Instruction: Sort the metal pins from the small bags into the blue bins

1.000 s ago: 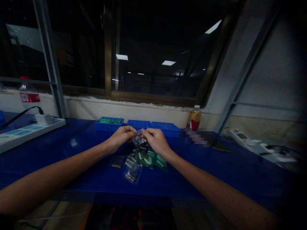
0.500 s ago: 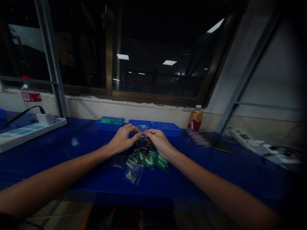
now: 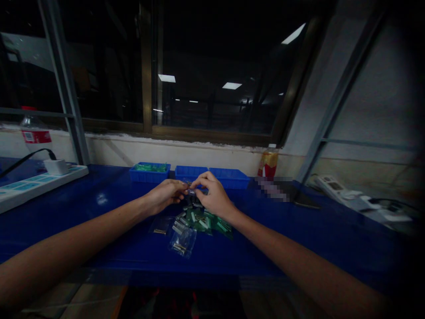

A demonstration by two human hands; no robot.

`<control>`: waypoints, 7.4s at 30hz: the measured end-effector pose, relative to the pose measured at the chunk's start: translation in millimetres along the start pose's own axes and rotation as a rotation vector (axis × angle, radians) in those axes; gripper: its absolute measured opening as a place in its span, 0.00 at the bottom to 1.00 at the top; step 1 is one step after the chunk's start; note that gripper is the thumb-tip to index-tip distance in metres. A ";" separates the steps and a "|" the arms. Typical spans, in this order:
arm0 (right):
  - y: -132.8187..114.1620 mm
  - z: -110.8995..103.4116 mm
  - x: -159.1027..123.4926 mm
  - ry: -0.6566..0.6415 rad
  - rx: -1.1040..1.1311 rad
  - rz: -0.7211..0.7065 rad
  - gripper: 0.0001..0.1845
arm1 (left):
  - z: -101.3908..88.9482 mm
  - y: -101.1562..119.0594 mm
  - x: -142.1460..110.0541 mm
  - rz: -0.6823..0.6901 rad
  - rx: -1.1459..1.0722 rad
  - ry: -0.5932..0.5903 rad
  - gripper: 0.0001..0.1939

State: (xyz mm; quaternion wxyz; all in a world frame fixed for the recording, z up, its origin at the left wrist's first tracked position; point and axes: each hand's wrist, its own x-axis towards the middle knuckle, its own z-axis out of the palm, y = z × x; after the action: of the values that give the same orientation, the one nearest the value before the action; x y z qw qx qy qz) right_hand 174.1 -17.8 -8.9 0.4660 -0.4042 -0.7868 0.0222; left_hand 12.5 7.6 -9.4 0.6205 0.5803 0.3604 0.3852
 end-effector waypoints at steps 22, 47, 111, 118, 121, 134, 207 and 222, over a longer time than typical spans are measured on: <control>-9.9 -3.7 6.4 -0.111 0.640 0.545 0.05 | -3.5 5.5 -8.4 0.857 0.997 0.137 0.08; 101.2 -56.4 21.5 0.117 -0.536 0.313 0.09 | -43.8 -13.8 21.7 0.525 1.315 -0.168 0.17; 10.4 -4.9 8.6 -0.335 0.102 0.261 0.05 | -7.6 -4.3 4.9 0.531 0.908 -0.052 0.11; 7.5 -6.3 7.5 -0.365 0.050 0.250 0.08 | -9.2 -8.6 9.6 0.505 0.847 -0.079 0.10; 4.6 -7.3 7.6 -0.352 0.075 0.272 0.08 | -8.8 -7.6 8.5 0.506 0.809 -0.109 0.10; -16.2 -30.2 10.8 -0.405 0.288 0.185 0.06 | -0.1 13.1 -10.6 0.637 0.747 -0.100 0.13; -6.8 -9.1 0.6 -0.371 -0.020 0.081 0.04 | -5.2 8.9 -12.5 0.720 1.189 -0.055 0.11; -4.8 -9.7 -0.7 -0.268 -0.041 -0.125 0.05 | -7.1 4.2 -2.7 0.481 0.483 -0.315 0.03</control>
State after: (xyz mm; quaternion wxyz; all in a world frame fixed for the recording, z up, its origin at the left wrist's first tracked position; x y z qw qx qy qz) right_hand 178.6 -24.8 -1.9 0.3489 -0.3575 -0.8658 0.0308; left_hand 4.7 8.5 -5.6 0.4050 0.8302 0.1945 0.3299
